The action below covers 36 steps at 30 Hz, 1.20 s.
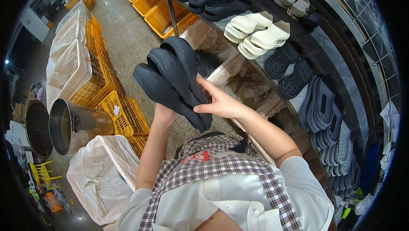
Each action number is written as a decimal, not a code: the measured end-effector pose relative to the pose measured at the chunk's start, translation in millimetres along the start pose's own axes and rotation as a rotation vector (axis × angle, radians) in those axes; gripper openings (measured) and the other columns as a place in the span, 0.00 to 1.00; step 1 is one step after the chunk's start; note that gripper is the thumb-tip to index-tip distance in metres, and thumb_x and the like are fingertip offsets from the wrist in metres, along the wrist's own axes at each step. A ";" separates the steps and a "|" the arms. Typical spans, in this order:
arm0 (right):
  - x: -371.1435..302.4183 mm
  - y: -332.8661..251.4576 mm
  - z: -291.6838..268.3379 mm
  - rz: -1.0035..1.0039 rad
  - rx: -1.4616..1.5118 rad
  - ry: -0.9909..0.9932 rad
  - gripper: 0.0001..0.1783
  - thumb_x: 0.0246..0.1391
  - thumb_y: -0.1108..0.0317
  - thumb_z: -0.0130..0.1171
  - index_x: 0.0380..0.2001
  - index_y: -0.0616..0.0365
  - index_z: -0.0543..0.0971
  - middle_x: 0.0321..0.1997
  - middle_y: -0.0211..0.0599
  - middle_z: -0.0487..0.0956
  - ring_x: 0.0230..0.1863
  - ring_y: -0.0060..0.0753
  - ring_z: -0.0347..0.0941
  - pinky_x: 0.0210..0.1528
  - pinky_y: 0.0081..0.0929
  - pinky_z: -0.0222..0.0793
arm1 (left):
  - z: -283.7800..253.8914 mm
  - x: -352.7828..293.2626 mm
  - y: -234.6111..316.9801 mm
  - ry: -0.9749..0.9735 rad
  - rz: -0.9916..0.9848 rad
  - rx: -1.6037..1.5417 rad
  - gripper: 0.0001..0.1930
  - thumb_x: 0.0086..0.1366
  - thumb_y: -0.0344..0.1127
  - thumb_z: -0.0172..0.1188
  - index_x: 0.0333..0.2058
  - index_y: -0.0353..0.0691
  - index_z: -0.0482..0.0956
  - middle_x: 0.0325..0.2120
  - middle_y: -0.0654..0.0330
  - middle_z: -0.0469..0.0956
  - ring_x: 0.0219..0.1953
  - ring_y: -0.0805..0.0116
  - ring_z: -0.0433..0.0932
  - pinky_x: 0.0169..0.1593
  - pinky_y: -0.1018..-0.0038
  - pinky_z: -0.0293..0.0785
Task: The person picks up pairs of slippers from a shelf, turns them over to inspect the soles, and places them into white bins. They repeat this process with multiple pairs of black and gray slippers, moving them from the shelf to the bins.
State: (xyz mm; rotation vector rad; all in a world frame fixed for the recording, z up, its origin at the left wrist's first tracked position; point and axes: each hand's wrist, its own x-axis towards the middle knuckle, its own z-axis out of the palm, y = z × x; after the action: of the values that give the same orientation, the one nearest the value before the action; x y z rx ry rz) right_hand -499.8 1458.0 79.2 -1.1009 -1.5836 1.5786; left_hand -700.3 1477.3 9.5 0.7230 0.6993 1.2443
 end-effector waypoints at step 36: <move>-22.4 -25.0 7.8 -0.062 0.523 0.084 0.32 0.51 0.66 0.57 0.59 0.63 0.62 0.62 0.42 0.62 0.61 0.31 0.58 0.61 0.27 0.55 | 38.4 -25.4 25.2 -0.128 -0.300 -0.477 0.22 0.70 0.40 0.42 0.55 0.29 0.63 0.48 0.47 0.72 0.46 0.57 0.76 0.49 0.64 0.77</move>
State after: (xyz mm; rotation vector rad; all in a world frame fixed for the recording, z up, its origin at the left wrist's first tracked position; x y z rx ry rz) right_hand -499.8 1436.4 106.0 -0.8075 -1.0479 1.7419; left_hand -688.7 1452.7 54.4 0.2867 0.3652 1.0231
